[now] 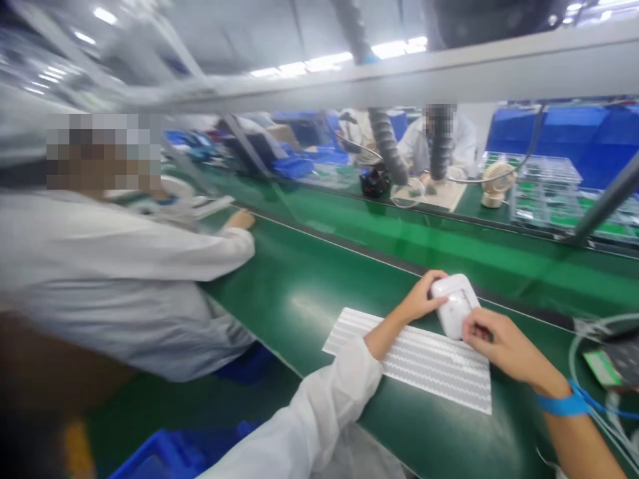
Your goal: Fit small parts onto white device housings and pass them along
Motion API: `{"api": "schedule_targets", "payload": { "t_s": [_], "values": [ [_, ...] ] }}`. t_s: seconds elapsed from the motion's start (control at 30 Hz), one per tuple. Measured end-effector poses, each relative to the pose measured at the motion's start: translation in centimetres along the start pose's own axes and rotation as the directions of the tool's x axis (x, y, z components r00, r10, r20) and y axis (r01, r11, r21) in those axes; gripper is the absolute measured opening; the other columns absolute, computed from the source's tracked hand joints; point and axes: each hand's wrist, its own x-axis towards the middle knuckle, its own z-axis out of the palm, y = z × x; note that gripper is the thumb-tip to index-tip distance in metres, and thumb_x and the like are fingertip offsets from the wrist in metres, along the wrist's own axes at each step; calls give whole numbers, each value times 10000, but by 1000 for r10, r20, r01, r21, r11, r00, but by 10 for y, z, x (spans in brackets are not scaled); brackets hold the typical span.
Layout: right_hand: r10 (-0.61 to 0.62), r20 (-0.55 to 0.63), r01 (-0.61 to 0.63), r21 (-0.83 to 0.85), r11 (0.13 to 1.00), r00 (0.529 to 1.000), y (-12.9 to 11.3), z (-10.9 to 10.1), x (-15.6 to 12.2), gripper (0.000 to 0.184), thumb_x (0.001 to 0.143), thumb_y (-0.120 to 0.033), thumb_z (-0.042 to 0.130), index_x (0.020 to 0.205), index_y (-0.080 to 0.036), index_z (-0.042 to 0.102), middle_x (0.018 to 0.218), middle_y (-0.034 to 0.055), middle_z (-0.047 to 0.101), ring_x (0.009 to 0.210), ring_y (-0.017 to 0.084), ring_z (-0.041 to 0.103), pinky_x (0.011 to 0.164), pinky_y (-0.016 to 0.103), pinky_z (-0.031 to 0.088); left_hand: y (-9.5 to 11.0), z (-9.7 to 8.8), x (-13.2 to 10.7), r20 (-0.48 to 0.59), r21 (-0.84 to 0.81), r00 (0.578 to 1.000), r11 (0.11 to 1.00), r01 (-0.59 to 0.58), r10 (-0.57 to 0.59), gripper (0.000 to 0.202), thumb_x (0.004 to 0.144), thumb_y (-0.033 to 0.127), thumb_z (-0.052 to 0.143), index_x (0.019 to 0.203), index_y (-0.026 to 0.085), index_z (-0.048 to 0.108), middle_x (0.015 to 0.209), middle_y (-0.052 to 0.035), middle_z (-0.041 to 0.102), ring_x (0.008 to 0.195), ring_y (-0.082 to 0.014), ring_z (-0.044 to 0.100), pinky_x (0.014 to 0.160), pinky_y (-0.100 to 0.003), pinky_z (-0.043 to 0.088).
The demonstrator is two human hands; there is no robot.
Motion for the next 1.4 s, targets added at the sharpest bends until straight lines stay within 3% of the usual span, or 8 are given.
{"api": "schedule_targets", "payload": {
  "t_s": [0.1, 0.2, 0.37, 0.53, 0.73, 1.17, 1.4],
  "values": [
    [-105, -223, 94, -62, 994, 969, -8, -16, 24, 220, 1049, -437, 658, 944, -261, 737, 1034, 70, 737, 988, 280, 651, 916, 423, 526, 3, -3, 3, 41, -37, 999, 999, -20, 22, 609, 929, 489, 880, 1408, 209, 630, 1416, -146, 682, 1346, -354, 651, 1207, -532, 495],
    [-186, -338, 147, -138, 979, 923, 2, -19, 53, 152, 1023, -387, 675, 977, -263, 750, 1242, 107, 752, 1219, 340, 648, 1110, 538, 495, 6, -2, 2, 85, -74, 996, 997, -28, 35, 613, 939, 471, 883, 1430, 215, 621, 1445, -149, 677, 1362, -353, 647, 1212, -528, 492],
    [-221, -256, 190, -141, 972, 941, 23, -14, 86, 124, 1019, -331, 656, 992, -252, 748, 1327, 120, 743, 1323, 350, 635, 1189, 587, 475, 10, -1, 1, 111, -98, 993, 995, -33, 43, 627, 939, 442, 883, 1453, 229, 594, 1493, -157, 649, 1399, -363, 632, 1240, -537, 480],
    [-193, -153, 175, -127, 976, 969, 29, -7, 92, 140, 1033, -330, 660, 977, -251, 762, 1397, 117, 718, 1394, 362, 590, 1219, 604, 461, 15, -2, 2, 113, -73, 994, 997, 0, 8, 632, 944, 423, 855, 1480, 243, 573, 1520, -134, 639, 1425, -351, 624, 1251, -526, 486],
    [-168, -139, 147, -152, 977, 976, 25, -6, 91, 128, 1022, -307, 669, 999, -255, 784, 1411, 113, 697, 1420, 374, 569, 1220, 603, 463, 21, -2, 2, 104, -68, 994, 997, 33, -26, 596, 935, 360, 854, 1452, 240, 583, 1513, -140, 652, 1413, -351, 643, 1240, -518, 505],
    [-157, -174, 114, -233, 966, 972, 18, 1, 92, 113, 1025, -278, 639, 985, -248, 740, 1363, 105, 666, 1342, 351, 592, 1177, 569, 478, 26, -2, 3, 97, -72, 994, 995, 66, -59, 572, 939, 381, 855, 1426, 242, 589, 1504, -129, 647, 1398, -349, 651, 1233, -505, 510],
    [-146, -213, 89, -255, 963, 966, 14, 12, 98, 34, 957, -221, 621, 957, -249, 641, 1283, 113, 615, 1246, 345, 586, 1138, 573, 479, 27, -2, 2, 98, -61, 994, 997, 45, -38, 538, 947, 352, 809, 1423, 231, 589, 1486, -140, 652, 1395, -349, 648, 1228, -508, 512]
  ]
}}
